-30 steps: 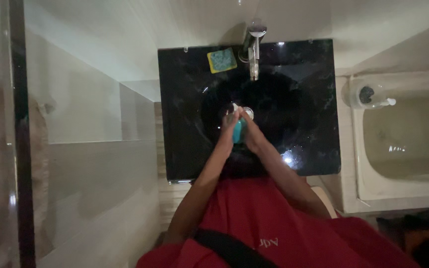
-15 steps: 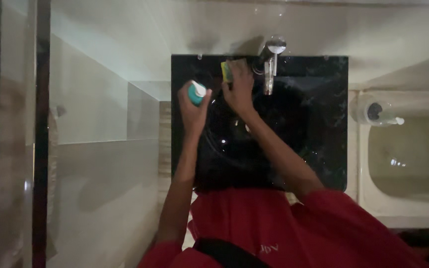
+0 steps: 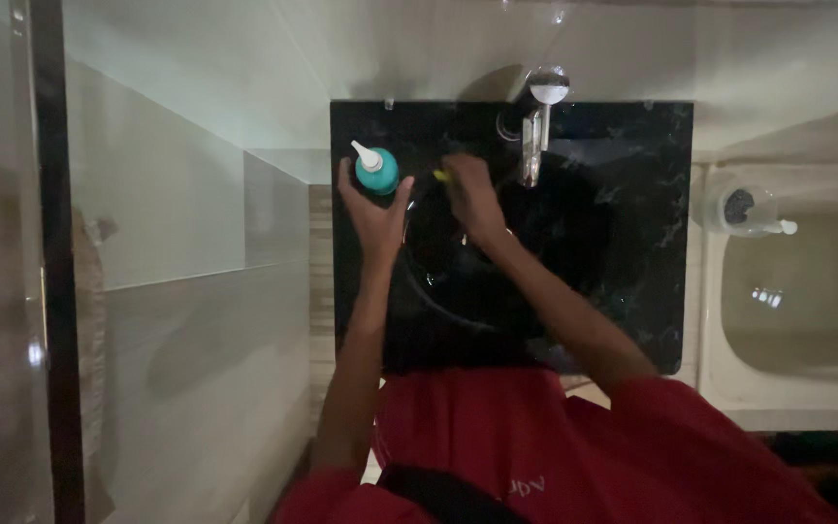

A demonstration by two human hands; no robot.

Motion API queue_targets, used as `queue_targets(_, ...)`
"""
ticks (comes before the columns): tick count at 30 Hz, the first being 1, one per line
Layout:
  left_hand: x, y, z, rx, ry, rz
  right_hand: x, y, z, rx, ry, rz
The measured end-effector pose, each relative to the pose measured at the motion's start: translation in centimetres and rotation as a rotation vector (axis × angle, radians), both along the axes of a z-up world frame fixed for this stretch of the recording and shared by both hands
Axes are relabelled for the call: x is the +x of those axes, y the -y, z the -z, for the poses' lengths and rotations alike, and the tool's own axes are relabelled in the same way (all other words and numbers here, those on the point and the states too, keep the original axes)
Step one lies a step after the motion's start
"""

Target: The person wipes down the interior and exterior of a black bathroom sink basin with a sponge and cleaning liquid.

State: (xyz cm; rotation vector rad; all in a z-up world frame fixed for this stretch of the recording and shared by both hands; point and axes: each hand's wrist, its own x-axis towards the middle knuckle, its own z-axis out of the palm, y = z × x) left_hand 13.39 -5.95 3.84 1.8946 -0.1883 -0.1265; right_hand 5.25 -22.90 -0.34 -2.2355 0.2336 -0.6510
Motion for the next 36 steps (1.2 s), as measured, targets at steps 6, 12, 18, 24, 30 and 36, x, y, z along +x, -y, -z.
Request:
queue_targets(6,-4.6,-2.8,2.3,0.179,0.095,-0.037,-2.2,-1.8,5.5,0.332,0.05,0.561)
queue_targets(12,-9.7,-6.4,3.6,0.521,0.334,0.189,-4.9,-7.0,7.9,0.327,-0.033,0.167)
queue_targets(18,-11.0,-7.4,1.9,0.588,0.367,0.236,-12.4,-3.8,6.8,0.121,-0.451,-0.152)
queue_targets(24,-11.7,-7.0,0.7,0.629,0.428,0.221,-11.6,-6.0,4.6,0.113,-0.582,0.141)
queue_targets(30,-11.8,-6.9,1.7,0.673,0.464,0.215,-16.7,-7.5,-1.6,-0.015,-0.644,-0.244)
queue_targets(36,-11.9,-7.0,1.7,0.676,0.488,0.242,-21.0,-3.7,0.2,-0.316,-0.815,0.037)
